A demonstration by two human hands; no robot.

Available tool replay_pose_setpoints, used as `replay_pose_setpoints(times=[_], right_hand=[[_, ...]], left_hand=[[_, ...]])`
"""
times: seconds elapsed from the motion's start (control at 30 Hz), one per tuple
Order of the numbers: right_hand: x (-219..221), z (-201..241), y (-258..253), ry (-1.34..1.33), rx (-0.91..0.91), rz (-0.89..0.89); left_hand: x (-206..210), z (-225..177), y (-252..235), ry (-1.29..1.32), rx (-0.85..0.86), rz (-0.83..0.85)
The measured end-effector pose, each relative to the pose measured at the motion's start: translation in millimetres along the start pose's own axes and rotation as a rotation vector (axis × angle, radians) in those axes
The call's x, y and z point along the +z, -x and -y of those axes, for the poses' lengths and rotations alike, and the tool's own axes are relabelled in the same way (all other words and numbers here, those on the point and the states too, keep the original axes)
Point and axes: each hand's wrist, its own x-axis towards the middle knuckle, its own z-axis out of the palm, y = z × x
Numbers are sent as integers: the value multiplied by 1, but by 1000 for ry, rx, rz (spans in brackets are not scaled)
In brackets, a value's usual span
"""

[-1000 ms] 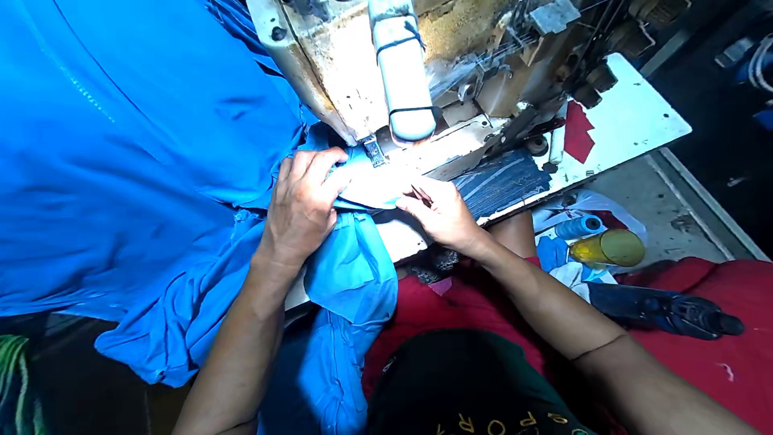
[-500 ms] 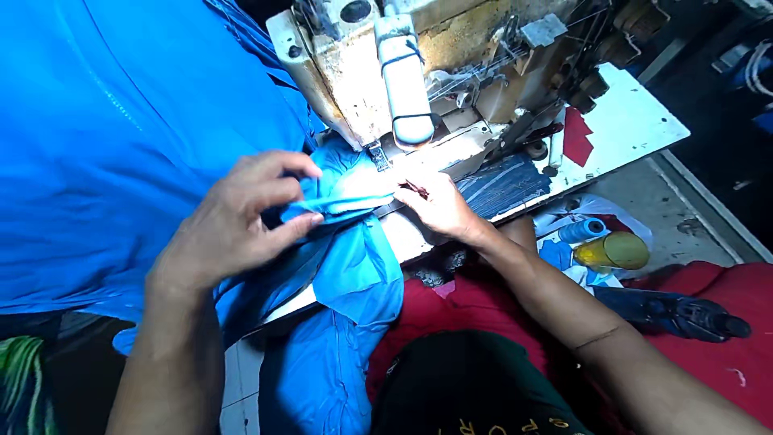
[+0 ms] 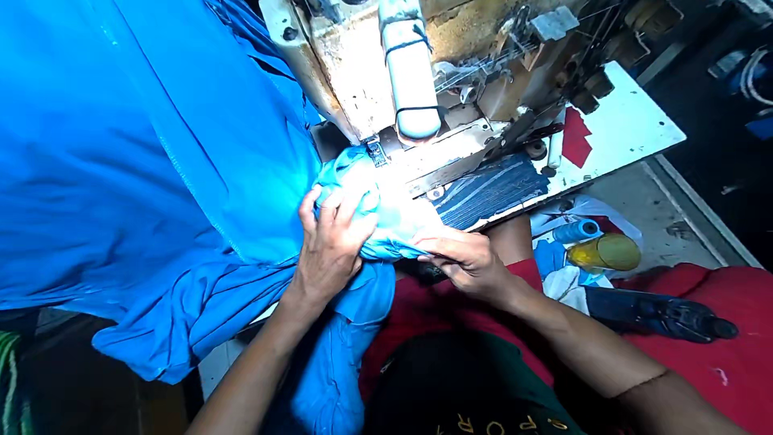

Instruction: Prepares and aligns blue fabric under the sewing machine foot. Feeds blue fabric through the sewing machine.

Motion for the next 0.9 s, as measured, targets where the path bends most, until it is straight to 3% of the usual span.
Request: replay_pose_setpoints(times=[0.3,0.43,0.57,0.73,0.83,0.9], right_hand=[[2,-3,-3,-117,172,-46],[6,-10,-21,-119,235,-89],[14,-23,-45,-81,184,-113],[19,-25,-65,-111,216,-142],[15,-20,-64,-100,264,-123],[13,-21,-67,-84,267,-120]], left_hand=[[-13,1,-9,-79,-72,-14],[-15,16,-22,-109,-67,-15],[-17,40,-37,-97,-62,-29],[-22,66,-41,-8,-160,-122],[-42,83,-27,380,-172,103],[-50,99,-24,447,-162,190]])
